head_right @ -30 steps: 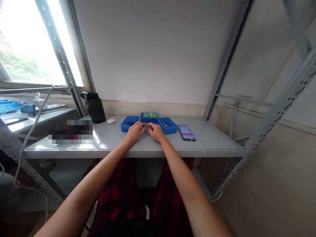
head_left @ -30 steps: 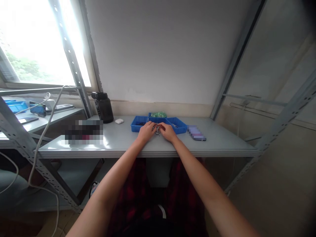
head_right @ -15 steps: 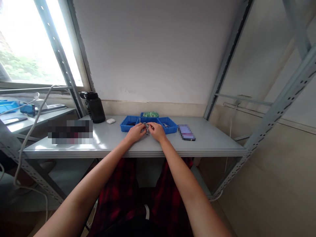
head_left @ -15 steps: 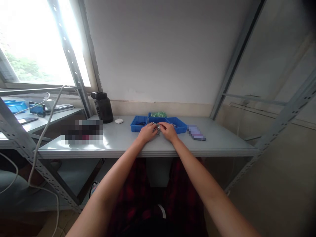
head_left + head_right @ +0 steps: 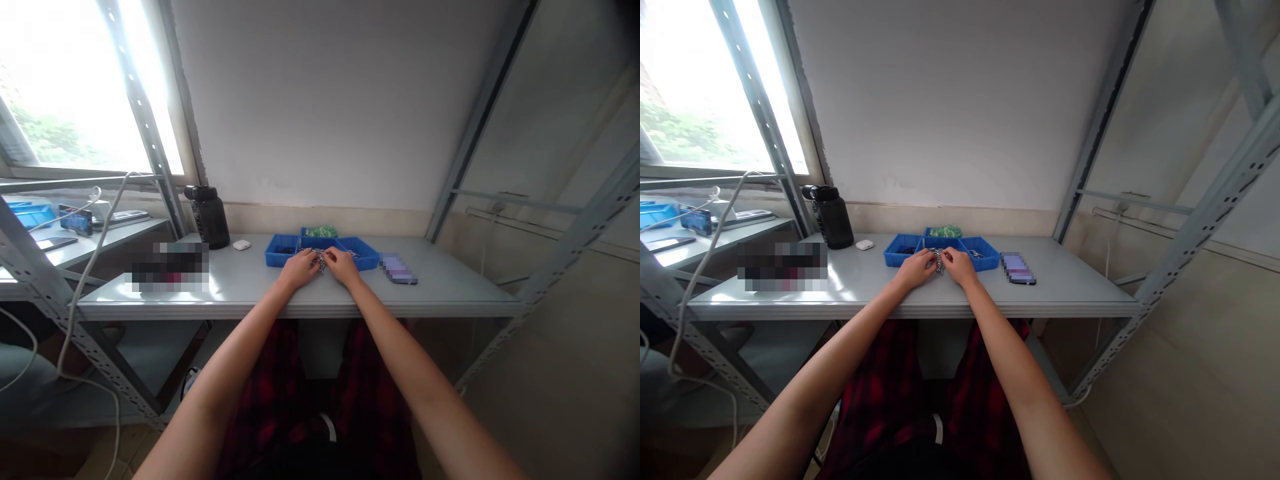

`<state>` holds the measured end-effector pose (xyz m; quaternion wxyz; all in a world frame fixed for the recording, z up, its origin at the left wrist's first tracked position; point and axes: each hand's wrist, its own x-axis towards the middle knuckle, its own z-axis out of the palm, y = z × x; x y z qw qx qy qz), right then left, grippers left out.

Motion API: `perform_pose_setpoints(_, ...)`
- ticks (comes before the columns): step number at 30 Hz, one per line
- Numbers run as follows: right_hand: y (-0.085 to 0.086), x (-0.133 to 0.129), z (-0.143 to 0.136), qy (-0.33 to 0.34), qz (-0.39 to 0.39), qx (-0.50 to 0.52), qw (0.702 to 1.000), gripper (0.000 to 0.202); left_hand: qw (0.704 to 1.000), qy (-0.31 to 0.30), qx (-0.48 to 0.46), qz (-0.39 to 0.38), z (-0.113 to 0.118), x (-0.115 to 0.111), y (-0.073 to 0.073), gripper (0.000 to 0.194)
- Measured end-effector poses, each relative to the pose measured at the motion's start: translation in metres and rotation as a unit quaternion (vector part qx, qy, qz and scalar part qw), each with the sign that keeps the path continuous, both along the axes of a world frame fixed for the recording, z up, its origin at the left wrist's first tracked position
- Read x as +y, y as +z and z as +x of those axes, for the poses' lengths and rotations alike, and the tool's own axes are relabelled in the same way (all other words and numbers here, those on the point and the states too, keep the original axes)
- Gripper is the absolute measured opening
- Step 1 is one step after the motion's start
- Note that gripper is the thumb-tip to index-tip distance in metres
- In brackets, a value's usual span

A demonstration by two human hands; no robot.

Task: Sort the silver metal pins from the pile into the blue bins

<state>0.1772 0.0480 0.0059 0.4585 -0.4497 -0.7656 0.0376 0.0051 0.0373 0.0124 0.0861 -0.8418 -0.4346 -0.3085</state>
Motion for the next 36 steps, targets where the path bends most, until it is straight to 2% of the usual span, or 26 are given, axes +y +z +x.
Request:
perform_pose_setpoints(3, -0.002, 0.002, 0.001, -0.015, -0.032, -0.002, 0.999, 0.018, 1.000, 0.002, -0.005, 0.001, 0.000, -0.001, 0.001, 0.021)
perform_pose_setpoints(8, -0.001, 0.000, 0.000, 0.005, -0.081, -0.019, 0.997, 0.019, 1.000, -0.004, -0.009, -0.007, 0.000, -0.001, 0.001, 0.025)
perform_pose_setpoints(13, 0.000, -0.001, -0.001, 0.032, -0.085, -0.030, 0.995, 0.014, 1.000, -0.011, -0.018, 0.002, -0.001, 0.000, -0.001, 0.024)
perform_pose_setpoints(23, 0.007, -0.012, -0.004, 0.057, -0.055, 0.012, 0.997, 0.021, 1.000, 0.000, 0.007, -0.010, -0.001, -0.001, 0.000, 0.022)
perform_pose_setpoints(30, 0.003, -0.005, -0.001, 0.006, -0.041, 0.013, 0.999, 0.017, 1.000, 0.000, 0.012, -0.017, -0.001, -0.002, 0.001, 0.022)
perform_pose_setpoints(36, -0.001, 0.000, 0.001, 0.008, -0.055, -0.011, 0.998, 0.016, 1.000, -0.001, 0.006, -0.007, -0.001, -0.002, 0.002, 0.023)
